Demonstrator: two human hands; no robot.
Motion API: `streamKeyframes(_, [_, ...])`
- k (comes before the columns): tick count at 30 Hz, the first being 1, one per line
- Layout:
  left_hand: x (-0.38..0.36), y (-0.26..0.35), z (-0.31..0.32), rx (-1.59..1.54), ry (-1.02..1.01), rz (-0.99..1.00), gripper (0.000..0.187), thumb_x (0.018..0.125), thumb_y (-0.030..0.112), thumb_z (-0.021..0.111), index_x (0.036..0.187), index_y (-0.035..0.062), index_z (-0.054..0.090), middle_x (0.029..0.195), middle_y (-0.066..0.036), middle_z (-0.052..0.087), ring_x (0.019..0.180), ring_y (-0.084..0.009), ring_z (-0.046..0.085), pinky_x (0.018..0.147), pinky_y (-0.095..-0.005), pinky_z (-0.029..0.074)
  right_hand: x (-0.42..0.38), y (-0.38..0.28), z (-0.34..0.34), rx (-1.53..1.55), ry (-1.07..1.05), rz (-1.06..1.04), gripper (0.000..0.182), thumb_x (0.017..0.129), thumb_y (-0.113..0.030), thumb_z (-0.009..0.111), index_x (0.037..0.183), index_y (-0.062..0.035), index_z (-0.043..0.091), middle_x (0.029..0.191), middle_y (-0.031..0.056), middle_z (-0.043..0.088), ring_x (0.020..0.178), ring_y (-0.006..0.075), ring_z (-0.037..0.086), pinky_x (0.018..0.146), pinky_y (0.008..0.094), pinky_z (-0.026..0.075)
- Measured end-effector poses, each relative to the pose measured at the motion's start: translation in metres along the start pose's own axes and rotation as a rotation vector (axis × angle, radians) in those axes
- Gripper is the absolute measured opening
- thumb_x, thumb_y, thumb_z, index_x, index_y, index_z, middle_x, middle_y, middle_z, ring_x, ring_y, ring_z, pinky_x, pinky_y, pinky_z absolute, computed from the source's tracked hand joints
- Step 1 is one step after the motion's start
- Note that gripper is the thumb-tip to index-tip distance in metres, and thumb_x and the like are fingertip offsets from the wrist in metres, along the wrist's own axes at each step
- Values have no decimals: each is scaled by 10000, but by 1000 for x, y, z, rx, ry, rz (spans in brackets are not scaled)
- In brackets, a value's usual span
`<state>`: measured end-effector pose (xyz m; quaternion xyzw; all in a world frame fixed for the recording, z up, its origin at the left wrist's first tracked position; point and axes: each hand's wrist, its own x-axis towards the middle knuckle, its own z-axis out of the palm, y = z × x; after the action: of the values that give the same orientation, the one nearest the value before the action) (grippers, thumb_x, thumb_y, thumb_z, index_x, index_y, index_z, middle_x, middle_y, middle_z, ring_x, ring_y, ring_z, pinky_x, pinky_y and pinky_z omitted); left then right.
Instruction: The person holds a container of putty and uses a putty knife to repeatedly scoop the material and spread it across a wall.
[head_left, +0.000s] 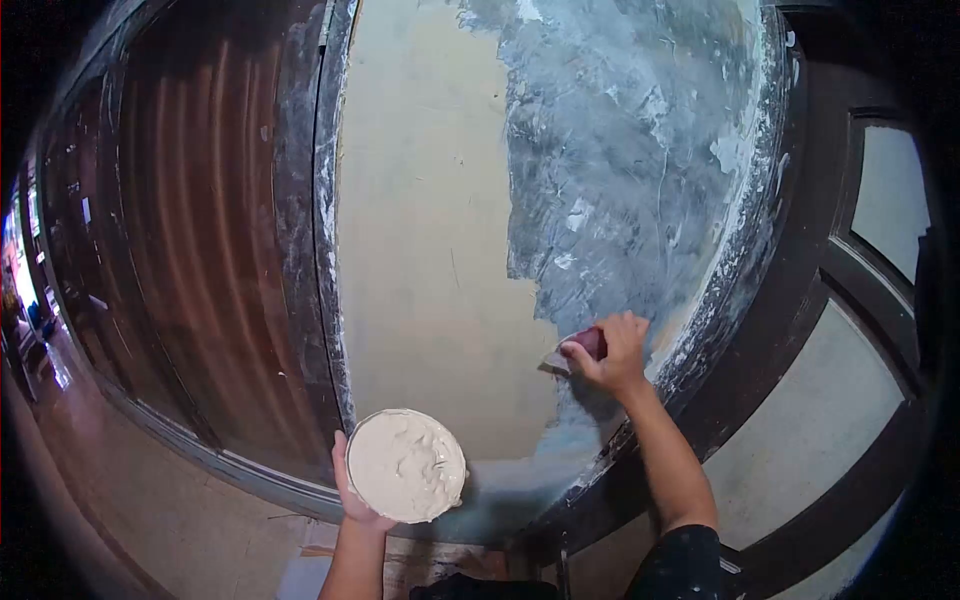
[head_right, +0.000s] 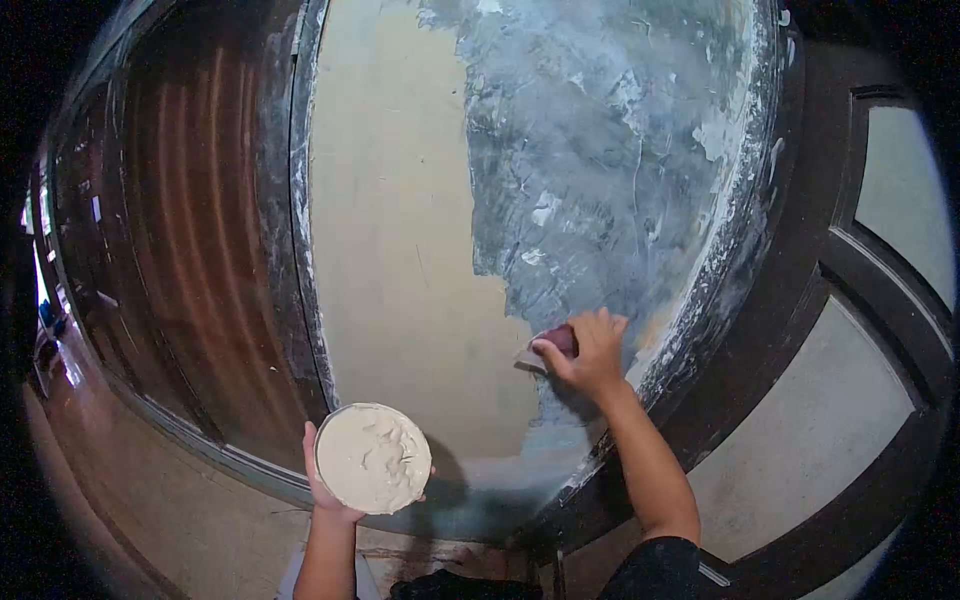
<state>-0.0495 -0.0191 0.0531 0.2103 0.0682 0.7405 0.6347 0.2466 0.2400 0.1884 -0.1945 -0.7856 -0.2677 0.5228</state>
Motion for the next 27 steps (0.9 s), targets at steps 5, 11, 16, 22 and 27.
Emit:
streamKeyframes(5, [1,3,15,-21,-81,-38,965,993,794,332,1531,9,490,1504,-229,568,1340,-436,584,1105,-616,493,7,4,10,-144,-51,-24,438,774,-446,892,944,-106,676,886,44,618,855,278,540,855,445,328])
streamKeyframes(11, [7,-7,-7,25,30,-34,1004,921,867,391,1555,94,477,1518,-295,523,1228,-678,545,856,-869,469,18,8,3,-7,1,63,432,768,-440,898,932,-115,666,889,44,619,866,279,554,865,440,329])
streamKeyframes(16, [1,-2,-4,-1,18,-16,985,955,837,355,1545,57,481,1527,-260,531,1290,-541,574,977,-747,483,1,-2,12,-130,-235,-211,437,757,-471,892,896,-121,670,862,46,603,838,273,542,838,442,331])
streamKeyframes(22, [4,-3,-3,-59,-66,-48,976,963,827,361,1539,51,489,1525,-251,537,1295,-518,582,984,-743,487,40,12,10,-77,144,73,451,760,-471,893,928,-113,676,855,49,620,842,282,549,824,442,332])
streamKeyframes(27, [-1,0,8,-137,-4,-58,987,936,853,387,1538,79,500,1526,-282,524,1257,-613,568,877,-866,465,-4,-3,14,-112,-231,-164,448,756,-536,872,899,-151,692,843,24,613,844,260,560,814,464,334])
